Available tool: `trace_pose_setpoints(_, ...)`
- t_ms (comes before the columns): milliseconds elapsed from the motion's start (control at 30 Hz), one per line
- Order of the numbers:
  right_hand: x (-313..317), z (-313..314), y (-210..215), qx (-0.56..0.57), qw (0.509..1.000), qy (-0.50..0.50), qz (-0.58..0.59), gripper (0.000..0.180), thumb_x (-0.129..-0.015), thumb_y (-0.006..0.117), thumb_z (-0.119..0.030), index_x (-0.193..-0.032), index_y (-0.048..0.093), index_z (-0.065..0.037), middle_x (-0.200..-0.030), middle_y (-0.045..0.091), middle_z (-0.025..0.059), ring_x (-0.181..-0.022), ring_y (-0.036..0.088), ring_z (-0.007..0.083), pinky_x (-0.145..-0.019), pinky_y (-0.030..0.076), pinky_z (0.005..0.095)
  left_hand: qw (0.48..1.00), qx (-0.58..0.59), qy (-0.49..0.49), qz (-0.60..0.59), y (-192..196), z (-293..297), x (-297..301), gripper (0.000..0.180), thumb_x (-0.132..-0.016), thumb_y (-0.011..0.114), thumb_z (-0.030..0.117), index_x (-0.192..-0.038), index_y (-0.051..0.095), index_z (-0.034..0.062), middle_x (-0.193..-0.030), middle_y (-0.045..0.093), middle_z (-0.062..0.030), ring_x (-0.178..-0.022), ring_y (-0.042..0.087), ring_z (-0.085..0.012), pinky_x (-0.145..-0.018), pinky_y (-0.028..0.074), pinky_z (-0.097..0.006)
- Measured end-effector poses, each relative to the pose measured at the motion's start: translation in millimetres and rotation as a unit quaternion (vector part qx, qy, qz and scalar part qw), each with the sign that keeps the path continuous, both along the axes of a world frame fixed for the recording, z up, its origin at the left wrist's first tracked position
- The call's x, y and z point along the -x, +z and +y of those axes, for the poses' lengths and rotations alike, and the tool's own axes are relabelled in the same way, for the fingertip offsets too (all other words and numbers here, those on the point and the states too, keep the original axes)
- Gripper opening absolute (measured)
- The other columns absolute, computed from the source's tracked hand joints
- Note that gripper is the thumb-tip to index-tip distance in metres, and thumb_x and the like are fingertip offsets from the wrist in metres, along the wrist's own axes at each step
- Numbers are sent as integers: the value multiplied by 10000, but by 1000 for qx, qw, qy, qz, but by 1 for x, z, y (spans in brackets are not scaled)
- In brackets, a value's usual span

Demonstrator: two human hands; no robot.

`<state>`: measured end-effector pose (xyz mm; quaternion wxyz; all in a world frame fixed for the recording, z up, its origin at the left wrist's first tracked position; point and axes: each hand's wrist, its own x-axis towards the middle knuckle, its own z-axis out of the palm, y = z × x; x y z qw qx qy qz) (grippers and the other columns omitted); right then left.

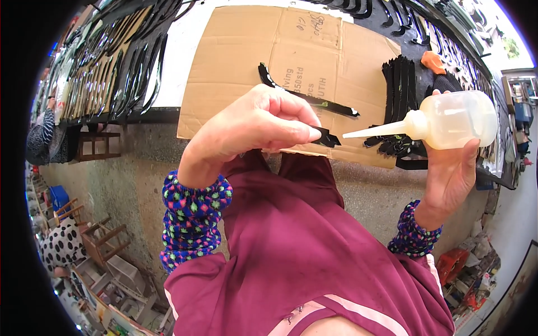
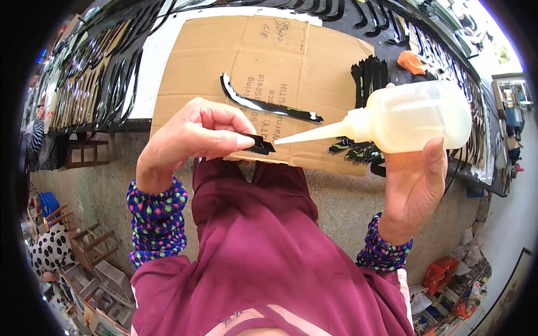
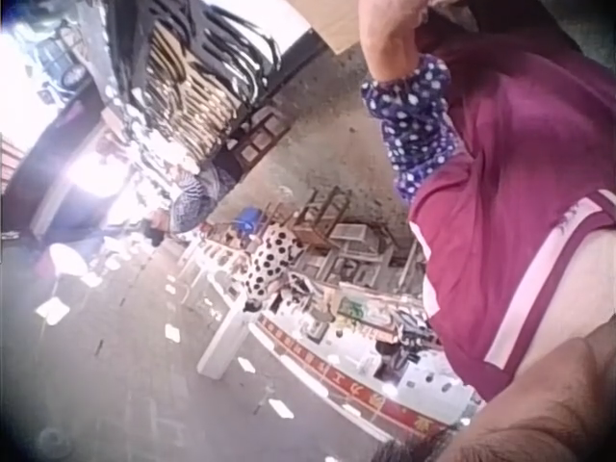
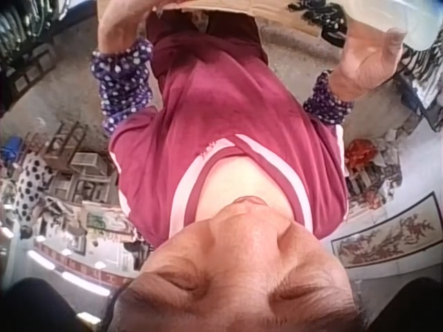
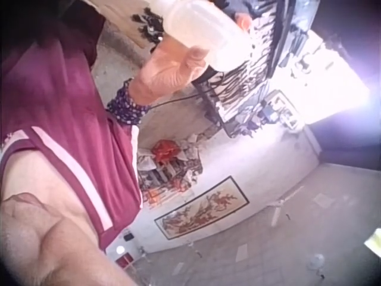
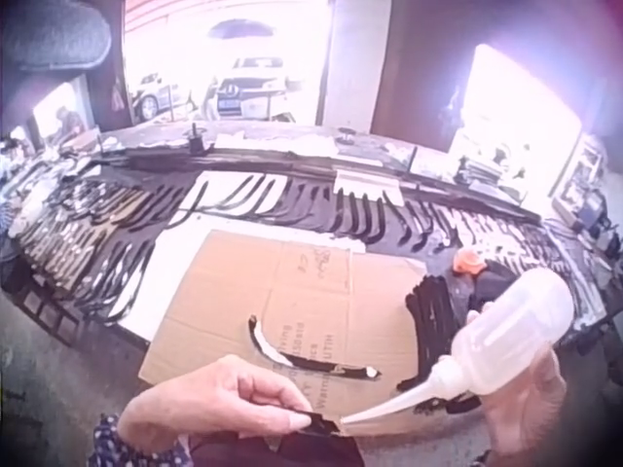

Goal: Applying glue to black curved shoe components using a squeeze bottle.

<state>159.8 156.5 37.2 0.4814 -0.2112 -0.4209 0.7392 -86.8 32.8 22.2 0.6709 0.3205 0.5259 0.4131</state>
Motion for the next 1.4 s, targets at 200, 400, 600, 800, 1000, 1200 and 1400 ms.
trace_pose_setpoints(200,-9,2,-7,3,1000,-17,24,702,-774,632,-166,-1335,225,-52,-1351,304,145,-1254,287,313,-1011,256,553,1000,1,-20,7,-3,3,3,162,-729,653,159,-824,623,31,-572,483,64,-479,375,5,-423,239,-155)
trace_pose_setpoints(400,-3,-1,-7,-30,999,-33,12,752,-738,670,-215,-1329,235,-52,-1336,328,138,-1231,324,301,-979,316,548,1000,0,-23,2,-5,2,5,163,-727,653,167,-815,627,32,-563,479,60,-468,368,2,-417,231,-157)
trace_pose_setpoints(600,2,-3,-5,-35,999,-25,-3,755,-724,674,-280,-1312,261,-48,-1313,360,132,-1209,356,287,-962,334,554,1000,2,-21,0,-5,0,5,167,-734,649,165,-823,623,26,-567,477,60,-465,359,5,-414,220,-158)
trace_pose_setpoints(800,6,-4,-5,-21,999,-24,19,781,-711,669,-331,-1315,258,-56,-1329,340,142,-1227,325,319,-946,350,559,1000,-2,-27,0,-4,0,4,147,-750,629,167,-805,620,31,-561,462,64,-473,357,6,-421,226,-158)
trace_pose_setpoints(1000,13,-3,-1,18,998,31,52,834,-699,659,-370,-1335,217,-63,-1361,238,225,-1265,181,428,-944,315,600,1000,-5,-22,-6,-9,-2,5,161,-744,641,146,-839,620,18,-584,498,57,-476,374,7,-417,235,-151)
trace_pose_setpoints(1200,8,-1,0,15,999,48,16,749,-777,626,-268,-1334,194,-17,-1361,225,240,-1269,181,424,-953,305,589,1000,-4,-21,-16,-11,-5,6,158,-745,635,140,-842,621,15,-584,497,58,-482,375,10,-423,240,-148)
trace_pose_setpoints(1400,4,-5,2,5,999,26,-48,654,-840,548,-211,-1327,180,23,-1351,237,248,-1269,189,420,-966,284,590,1000,0,-19,-7,-6,-6,7,176,-737,641,143,-852,619,12,-611,509,60,-506,393,12,-442,258,-140)
